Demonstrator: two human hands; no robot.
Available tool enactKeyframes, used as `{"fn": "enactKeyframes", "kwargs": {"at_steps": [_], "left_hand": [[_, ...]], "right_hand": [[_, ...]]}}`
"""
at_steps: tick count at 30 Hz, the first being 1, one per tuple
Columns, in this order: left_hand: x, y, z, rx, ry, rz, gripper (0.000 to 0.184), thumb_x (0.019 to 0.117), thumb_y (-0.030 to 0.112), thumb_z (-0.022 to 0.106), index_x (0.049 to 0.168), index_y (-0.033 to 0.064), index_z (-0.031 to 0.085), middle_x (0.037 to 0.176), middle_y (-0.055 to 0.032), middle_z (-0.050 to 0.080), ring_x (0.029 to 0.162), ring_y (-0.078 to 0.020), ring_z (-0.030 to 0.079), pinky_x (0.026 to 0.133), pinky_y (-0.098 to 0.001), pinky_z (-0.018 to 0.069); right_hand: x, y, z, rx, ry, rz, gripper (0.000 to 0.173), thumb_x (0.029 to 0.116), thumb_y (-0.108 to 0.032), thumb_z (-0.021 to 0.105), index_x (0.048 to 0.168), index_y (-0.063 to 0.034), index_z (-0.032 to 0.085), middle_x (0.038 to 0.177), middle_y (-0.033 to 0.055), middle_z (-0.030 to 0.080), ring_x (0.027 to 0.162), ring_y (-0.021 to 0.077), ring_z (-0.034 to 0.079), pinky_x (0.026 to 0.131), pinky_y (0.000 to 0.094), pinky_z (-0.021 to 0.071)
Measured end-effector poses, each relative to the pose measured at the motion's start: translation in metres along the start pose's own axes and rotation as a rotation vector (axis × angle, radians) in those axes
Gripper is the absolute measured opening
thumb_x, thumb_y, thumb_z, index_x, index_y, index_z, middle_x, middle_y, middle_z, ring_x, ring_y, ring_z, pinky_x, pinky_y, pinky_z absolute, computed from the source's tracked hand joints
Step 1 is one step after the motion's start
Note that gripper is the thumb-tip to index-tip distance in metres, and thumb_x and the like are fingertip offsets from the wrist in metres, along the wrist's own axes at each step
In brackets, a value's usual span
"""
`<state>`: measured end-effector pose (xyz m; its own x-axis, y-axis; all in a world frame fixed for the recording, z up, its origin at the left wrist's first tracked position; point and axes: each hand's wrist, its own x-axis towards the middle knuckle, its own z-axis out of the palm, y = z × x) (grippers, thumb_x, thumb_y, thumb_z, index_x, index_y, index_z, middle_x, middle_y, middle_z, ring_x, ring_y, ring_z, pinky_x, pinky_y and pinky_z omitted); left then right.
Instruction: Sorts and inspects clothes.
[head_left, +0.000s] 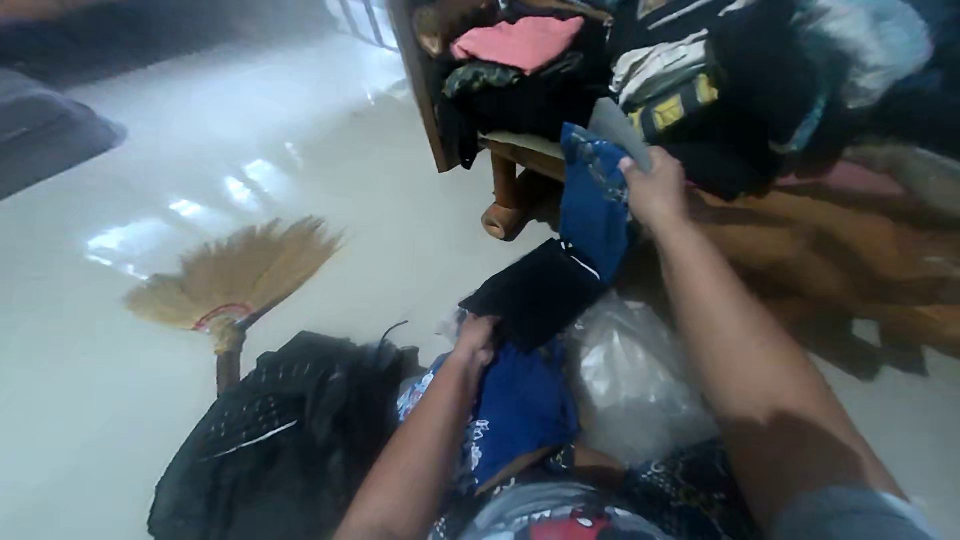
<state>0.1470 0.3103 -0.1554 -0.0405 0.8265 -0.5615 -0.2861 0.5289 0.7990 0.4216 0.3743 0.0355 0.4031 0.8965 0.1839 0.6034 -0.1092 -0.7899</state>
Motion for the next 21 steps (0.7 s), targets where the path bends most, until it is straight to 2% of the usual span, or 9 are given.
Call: {"fn": "enactKeyframes", "kwargs": {"at_steps": [5,9,11,13,15,17,18,20,21], "left_hand": [[0.0,0.001,0.0,-0.041,-0.037,-0.001,0.054,0.0943,-0.005,0.055,0.144,0.0078,0.038,0.112,-0.0175,0.063,0.09,-0.0257,0.067,0.073,-0.0421,0.0588],[-0.003,0.001,-0.003,-0.069,-0.045,-0.016,0.044,0.0944,-0.003,0.056,0.137,0.0046,0.045,0.109,-0.0167,0.065,0.092,-0.0259,0.067,0.076,-0.0438,0.0585],[-0.01,0.002,-0.003,-0.072,-0.03,-0.003,0.036,0.0956,0.003,0.057,0.131,0.0043,0.052,0.105,-0.0144,0.066,0.089,-0.0232,0.066,0.075,-0.0417,0.0579],[-0.021,0.0,-0.007,-0.002,0.005,0.081,0.039,0.0981,0.015,0.06,0.135,0.0072,0.052,0.11,-0.0122,0.066,0.092,-0.0215,0.066,0.077,-0.0405,0.0574],[-0.044,0.002,-0.012,0.088,0.01,0.213,0.058,0.1021,0.028,0.059,0.153,0.0119,0.037,0.134,-0.0134,0.058,0.106,-0.0229,0.062,0.088,-0.0428,0.0547],[-0.078,0.013,-0.012,0.034,-0.076,0.28,0.057,0.1061,0.039,0.052,0.156,0.0187,0.033,0.146,-0.0095,0.052,0.116,-0.0227,0.061,0.094,-0.0436,0.053],[-0.097,0.024,-0.012,-0.07,-0.185,0.249,0.052,0.1085,0.046,0.043,0.155,0.0221,0.038,0.147,-0.0055,0.053,0.12,-0.0222,0.061,0.096,-0.0442,0.0535],[-0.13,0.041,-0.023,-0.389,-0.433,0.091,0.064,0.1048,0.066,0.026,0.148,0.0242,0.047,0.136,-0.0057,0.062,0.116,-0.0259,0.066,0.094,-0.0485,0.0576],[-0.146,0.043,-0.033,-0.542,-0.448,0.019,0.067,0.1025,0.069,0.024,0.133,0.0218,0.059,0.119,-0.008,0.071,0.103,-0.0259,0.071,0.085,-0.047,0.0607]], "right_hand": [[-0.023,0.006,0.026,-0.044,-0.096,-0.04,0.039,0.1064,-0.032,0.055,0.132,-0.0041,0.061,0.121,0.0206,0.068,0.115,0.0346,0.065,0.101,0.0576,0.0499],[-0.02,0.021,0.032,0.087,-0.113,0.037,0.038,0.1068,-0.03,0.054,0.134,-0.0037,0.061,0.126,0.0201,0.066,0.118,0.0312,0.063,0.102,0.0536,0.0492],[-0.024,0.009,0.02,0.068,-0.095,-0.021,0.038,0.1062,-0.031,0.055,0.134,-0.0055,0.062,0.125,0.0183,0.067,0.117,0.0291,0.065,0.102,0.0524,0.0501],[-0.041,-0.021,0.003,-0.001,-0.119,-0.133,0.037,0.1061,-0.033,0.055,0.131,-0.0062,0.062,0.119,0.0166,0.068,0.11,0.0273,0.066,0.098,0.0514,0.0521],[-0.066,-0.057,-0.014,-0.058,-0.188,-0.276,0.036,0.1061,-0.035,0.054,0.13,-0.0092,0.062,0.116,0.0124,0.069,0.106,0.0221,0.067,0.095,0.0481,0.0532],[-0.099,-0.089,-0.028,-0.107,-0.275,-0.431,0.033,0.1059,-0.037,0.054,0.129,-0.0139,0.063,0.113,0.0056,0.069,0.102,0.0141,0.066,0.091,0.0411,0.0538],[-0.118,-0.103,-0.033,-0.124,-0.324,-0.522,0.032,0.1055,-0.038,0.055,0.127,-0.0158,0.064,0.11,0.0029,0.069,0.099,0.0111,0.066,0.088,0.0381,0.055],[-0.16,-0.118,-0.038,-0.138,-0.441,-0.723,0.029,0.1033,-0.037,0.057,0.124,-0.0191,0.065,0.1,-0.002,0.07,0.089,0.0072,0.067,0.076,0.0337,0.0575],[-0.182,-0.12,-0.037,-0.127,-0.51,-0.825,0.027,0.1001,-0.034,0.06,0.122,-0.0201,0.066,0.092,-0.0044,0.069,0.079,0.0065,0.066,0.065,0.0322,0.0574]]}}
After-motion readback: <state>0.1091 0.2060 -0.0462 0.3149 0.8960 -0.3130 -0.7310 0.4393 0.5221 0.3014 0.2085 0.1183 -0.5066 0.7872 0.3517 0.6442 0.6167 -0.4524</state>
